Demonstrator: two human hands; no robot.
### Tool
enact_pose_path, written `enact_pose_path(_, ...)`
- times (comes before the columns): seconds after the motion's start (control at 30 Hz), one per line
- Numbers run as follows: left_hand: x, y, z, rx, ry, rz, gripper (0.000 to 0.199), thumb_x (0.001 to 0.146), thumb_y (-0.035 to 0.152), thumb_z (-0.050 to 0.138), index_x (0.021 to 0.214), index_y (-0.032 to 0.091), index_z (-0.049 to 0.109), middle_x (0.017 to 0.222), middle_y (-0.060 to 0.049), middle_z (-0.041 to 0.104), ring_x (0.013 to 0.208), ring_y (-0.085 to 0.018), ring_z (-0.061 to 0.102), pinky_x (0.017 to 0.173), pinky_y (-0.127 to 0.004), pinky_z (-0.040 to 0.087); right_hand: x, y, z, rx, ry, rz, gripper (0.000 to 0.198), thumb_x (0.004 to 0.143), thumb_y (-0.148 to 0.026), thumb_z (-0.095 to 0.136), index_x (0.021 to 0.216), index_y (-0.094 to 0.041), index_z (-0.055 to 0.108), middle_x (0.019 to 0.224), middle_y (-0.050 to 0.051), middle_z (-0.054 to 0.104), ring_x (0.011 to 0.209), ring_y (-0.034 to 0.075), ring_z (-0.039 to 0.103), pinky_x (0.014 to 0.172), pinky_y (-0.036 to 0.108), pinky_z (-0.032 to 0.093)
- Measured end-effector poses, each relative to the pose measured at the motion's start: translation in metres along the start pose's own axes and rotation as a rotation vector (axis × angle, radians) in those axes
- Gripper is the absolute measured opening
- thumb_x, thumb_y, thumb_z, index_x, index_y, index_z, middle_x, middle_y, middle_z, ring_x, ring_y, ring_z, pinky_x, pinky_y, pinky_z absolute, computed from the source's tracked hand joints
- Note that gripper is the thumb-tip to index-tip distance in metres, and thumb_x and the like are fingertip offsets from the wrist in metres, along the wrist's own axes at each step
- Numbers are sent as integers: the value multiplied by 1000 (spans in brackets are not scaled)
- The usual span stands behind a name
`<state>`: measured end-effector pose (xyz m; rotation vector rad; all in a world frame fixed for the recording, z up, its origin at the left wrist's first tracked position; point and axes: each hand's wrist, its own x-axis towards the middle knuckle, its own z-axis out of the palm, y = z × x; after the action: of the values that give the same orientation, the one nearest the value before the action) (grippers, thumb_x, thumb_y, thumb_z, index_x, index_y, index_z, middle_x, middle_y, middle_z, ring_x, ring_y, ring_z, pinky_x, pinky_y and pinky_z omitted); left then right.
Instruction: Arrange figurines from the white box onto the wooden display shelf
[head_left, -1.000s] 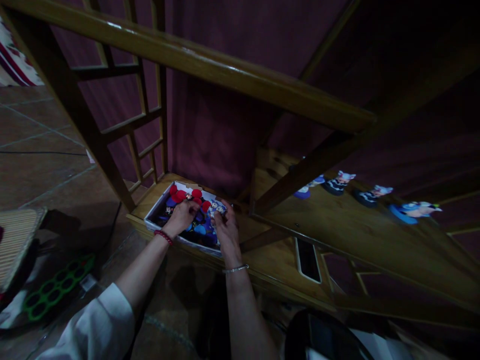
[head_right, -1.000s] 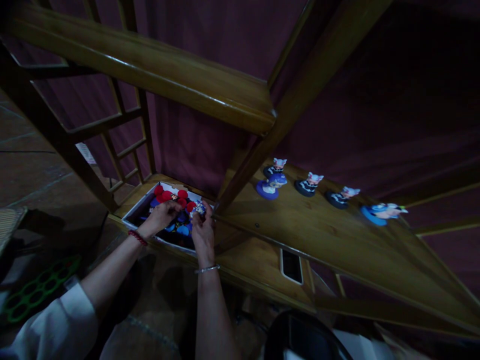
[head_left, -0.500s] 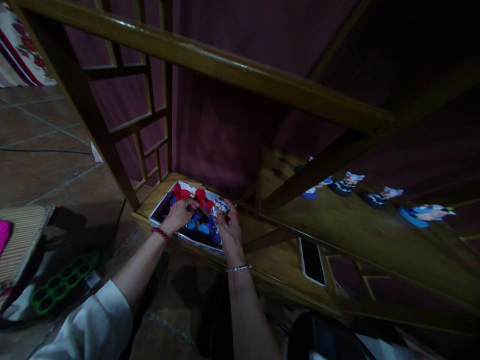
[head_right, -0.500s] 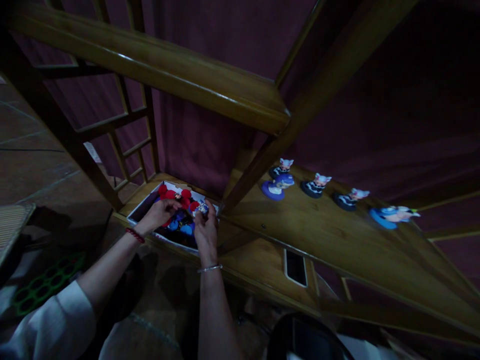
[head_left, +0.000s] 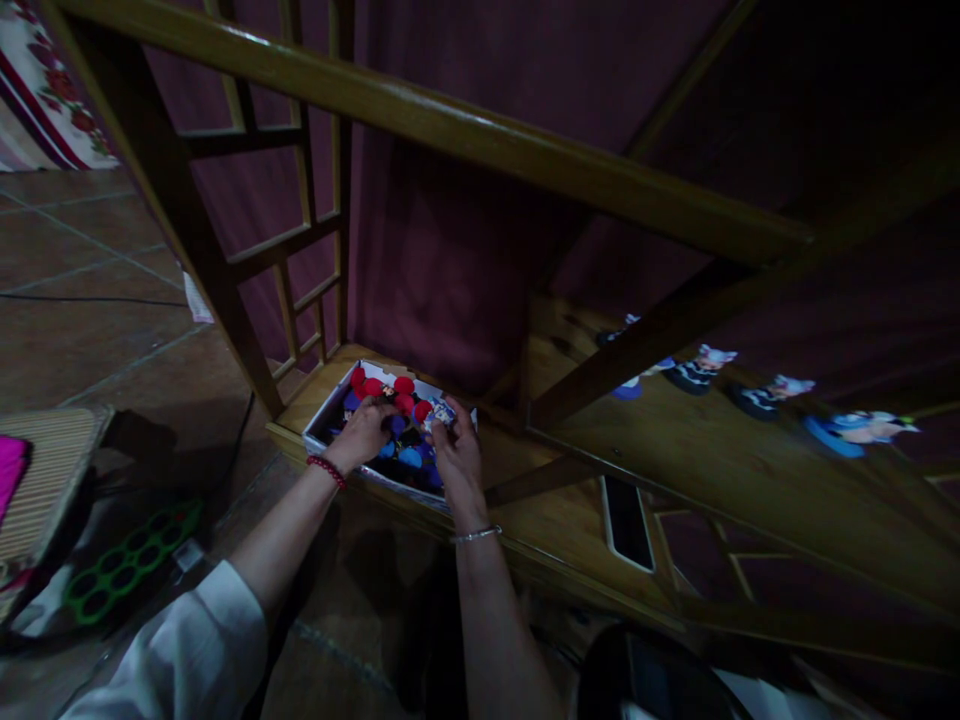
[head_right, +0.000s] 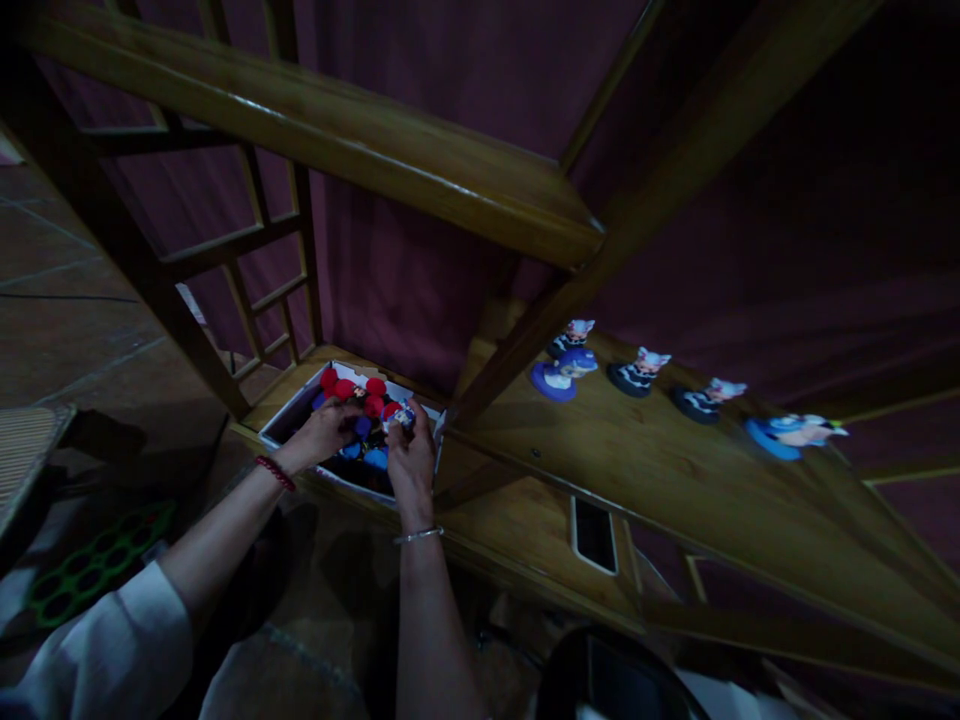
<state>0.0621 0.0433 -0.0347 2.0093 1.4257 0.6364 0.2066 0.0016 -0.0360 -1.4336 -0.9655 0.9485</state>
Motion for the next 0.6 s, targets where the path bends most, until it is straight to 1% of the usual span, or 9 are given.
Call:
enact_pose_path(0.13,0,-1,2,55,23,1,35,66,4,51,94,19,67,94,-8,60,94,-21,54,87,-30,42,0,0,0,-8,-1,-3,49,73,-35,51,120,-24,44,108,5,59,79,15,61,68,29,52)
enact_pose_path(0.23,1,-3,4,99,50,12,29,71,9,50,94,17,66,97,-9,59,94,-20,53,88,-28,42,-1,-1,-1,-6,1,-6,49,73,-35,51,120,-24,43,108,5,58,79,15,61,69,29,52)
enact_pose_path(0.3,2,-4,4,125,68,10,28,74,14,49,97,18,64,99,-8,58,92,-18,54,87,-27,42,-1,-2,-1,4,-4,1,49,74,-35,51,121,-24,43,108,5,58,79,15,61,68,29,52)
enact_pose_path(0.43,4,-4,2,183,86,-26,27,79,21,45,99,18,63,95,-8,57,87,-17,55,83,-27,43,-1,-3,-1,1,-2,0,48,74,-35,51,120,-26,44,108,4,58,79,15,60,67,29,52)
enact_pose_path(0.6,6,-1,0,239,100,-60,27,80,24,44,98,20,63,95,-8,59,87,-18,57,81,-27,42,0,-3,0,4,3,-7,47,73,-35,52,119,-26,44,111,4,56,79,15,60,67,28,52)
